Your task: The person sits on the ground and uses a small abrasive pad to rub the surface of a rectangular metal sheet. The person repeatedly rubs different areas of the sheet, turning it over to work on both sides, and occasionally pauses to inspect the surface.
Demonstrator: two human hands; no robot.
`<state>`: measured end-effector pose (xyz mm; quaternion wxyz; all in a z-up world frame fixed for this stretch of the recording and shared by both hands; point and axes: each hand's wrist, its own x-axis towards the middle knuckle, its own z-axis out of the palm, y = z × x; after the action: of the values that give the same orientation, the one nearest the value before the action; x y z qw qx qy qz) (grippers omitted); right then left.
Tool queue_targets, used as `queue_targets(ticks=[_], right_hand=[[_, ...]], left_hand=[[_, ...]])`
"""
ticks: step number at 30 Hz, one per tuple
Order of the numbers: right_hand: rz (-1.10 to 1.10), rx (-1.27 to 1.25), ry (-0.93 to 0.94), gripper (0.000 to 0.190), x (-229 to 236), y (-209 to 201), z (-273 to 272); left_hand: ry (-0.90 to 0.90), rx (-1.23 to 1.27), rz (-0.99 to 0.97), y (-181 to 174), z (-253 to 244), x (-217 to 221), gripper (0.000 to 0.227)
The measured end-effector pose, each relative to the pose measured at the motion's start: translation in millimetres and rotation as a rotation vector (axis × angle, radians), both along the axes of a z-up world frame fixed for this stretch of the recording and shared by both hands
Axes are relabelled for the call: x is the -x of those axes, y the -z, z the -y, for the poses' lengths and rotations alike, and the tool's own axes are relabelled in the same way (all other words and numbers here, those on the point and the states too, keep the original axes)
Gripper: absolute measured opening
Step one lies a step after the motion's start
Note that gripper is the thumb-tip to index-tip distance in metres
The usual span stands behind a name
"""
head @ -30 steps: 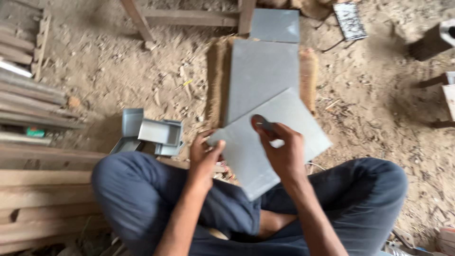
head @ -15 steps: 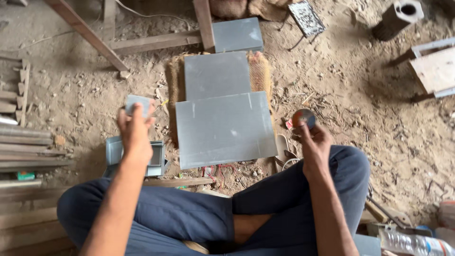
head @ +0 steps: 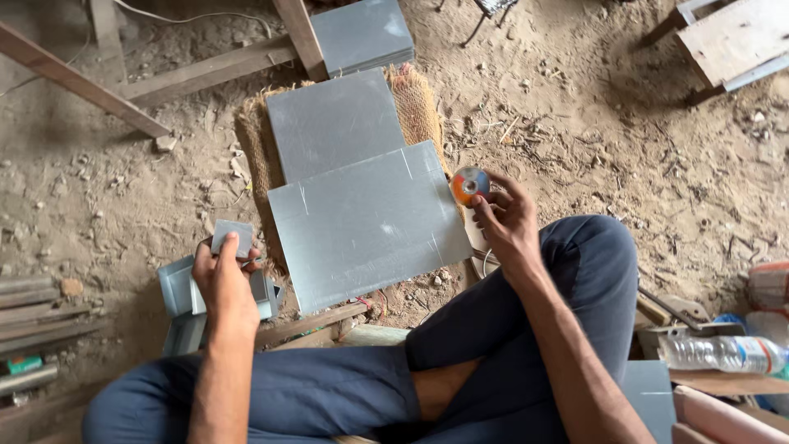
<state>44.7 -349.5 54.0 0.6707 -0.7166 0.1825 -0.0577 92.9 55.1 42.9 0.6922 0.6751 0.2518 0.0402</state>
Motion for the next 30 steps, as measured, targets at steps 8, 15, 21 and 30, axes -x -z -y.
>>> queue_targets(ticks=[8, 15, 21, 30], right_hand=[[0.021, -0.327, -0.002, 0.056, -1, -3, 18], [-0.051, -0.043, 0.010, 0.049, -15, 17, 10], [-0.013, 0.099, 0.070, 0.053, -13, 20, -2], [0.126, 0.004, 0.142, 0.058, -11, 13, -3]], left_hand=[[-0.071, 0.119, -0.049, -12, 11, -1, 0.020], [-0.032, 0.009, -0.055, -13, 20, -3, 0.022], [-0.001, 0.020, -0.030, -15, 25, 0, 0.021], [0.018, 0.004, -0.033, -17, 26, 1, 0.021]])
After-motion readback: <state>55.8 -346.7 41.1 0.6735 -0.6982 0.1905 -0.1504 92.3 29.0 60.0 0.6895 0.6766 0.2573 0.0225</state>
